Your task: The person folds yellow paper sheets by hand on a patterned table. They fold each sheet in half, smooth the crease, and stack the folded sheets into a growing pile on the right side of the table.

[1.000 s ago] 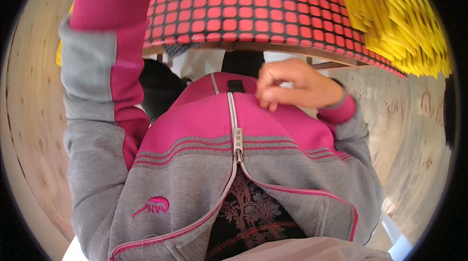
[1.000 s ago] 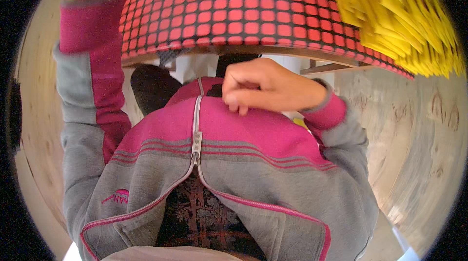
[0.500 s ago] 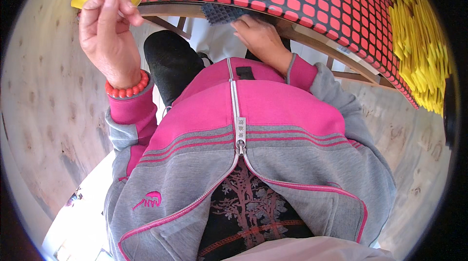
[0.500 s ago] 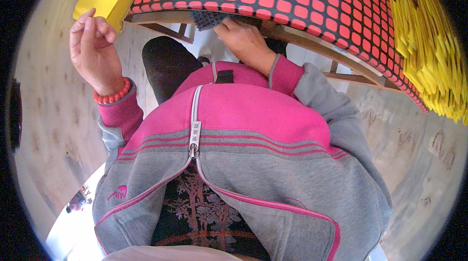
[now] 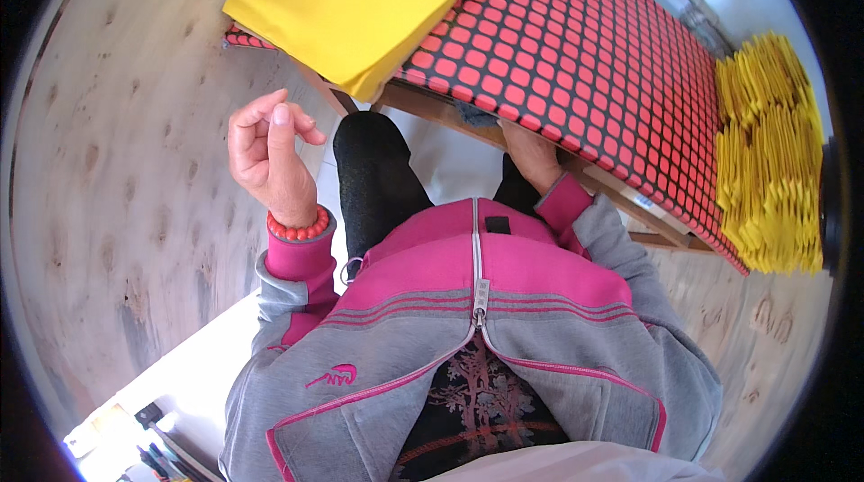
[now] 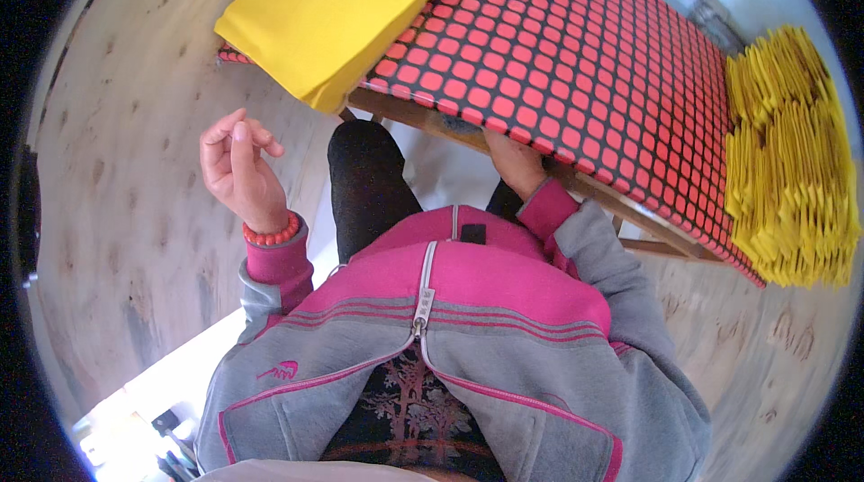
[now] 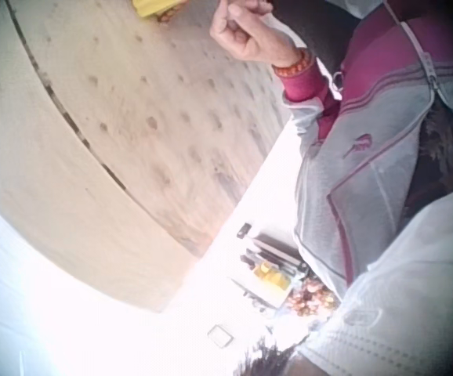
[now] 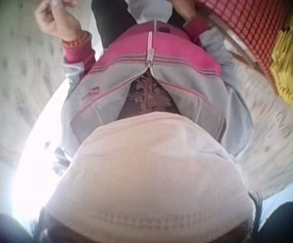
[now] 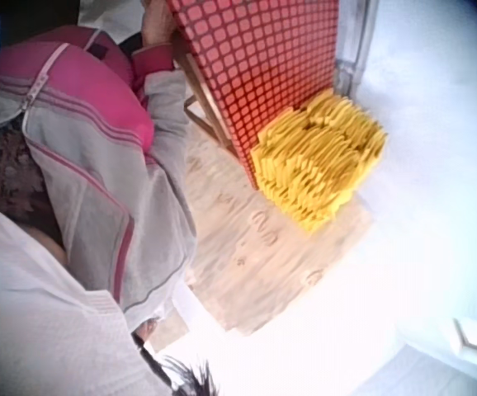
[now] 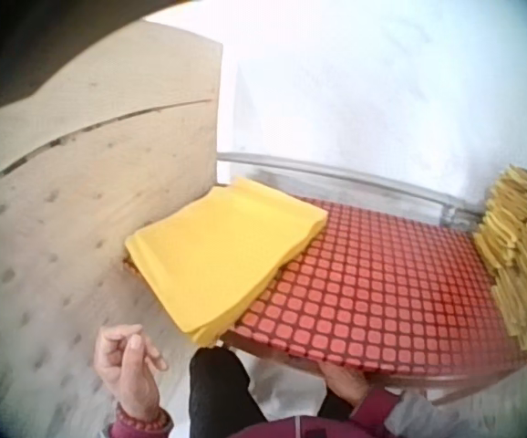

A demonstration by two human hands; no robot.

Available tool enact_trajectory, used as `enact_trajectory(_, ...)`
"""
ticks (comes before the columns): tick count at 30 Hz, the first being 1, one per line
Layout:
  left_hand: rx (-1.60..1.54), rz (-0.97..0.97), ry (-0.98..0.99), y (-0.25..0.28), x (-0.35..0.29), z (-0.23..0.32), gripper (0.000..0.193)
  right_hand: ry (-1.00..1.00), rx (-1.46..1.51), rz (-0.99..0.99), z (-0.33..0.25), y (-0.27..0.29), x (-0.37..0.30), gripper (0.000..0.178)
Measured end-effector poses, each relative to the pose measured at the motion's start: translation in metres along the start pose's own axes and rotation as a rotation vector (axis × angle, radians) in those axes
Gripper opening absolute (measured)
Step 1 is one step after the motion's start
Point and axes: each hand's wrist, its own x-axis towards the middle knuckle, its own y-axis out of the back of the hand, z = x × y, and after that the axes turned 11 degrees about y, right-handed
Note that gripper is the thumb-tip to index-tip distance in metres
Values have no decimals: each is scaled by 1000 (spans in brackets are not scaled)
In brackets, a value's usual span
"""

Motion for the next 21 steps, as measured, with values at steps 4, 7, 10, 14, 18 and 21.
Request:
enact_trajectory(4, 94, 21, -19, 19, 11, -5, 13, -93, 133, 123, 6, -3, 0, 30)
enact_trajectory(7, 185, -13, -22, 27, 30, -7, 16, -8, -33, -12, 12, -4, -4, 28)
enact_trajectory(10, 89, -150, -45, 24, 53, -14, 17, 27, -137, -42, 14, -1, -4, 28)
enact_trajectory(14, 160, -339, -75, 24, 76, -21, 19, 32, -38, -58, 0, 25, 4, 21)
enact_trajectory(18, 304, -505, -88, 29, 86, -23, 26, 141, 140, -112, -38, 89, 13, 16)
enact_trajectory(21, 327, -596, -85, 27, 90, -23, 20, 243, 555, -310, -64, 144, 38, 16)
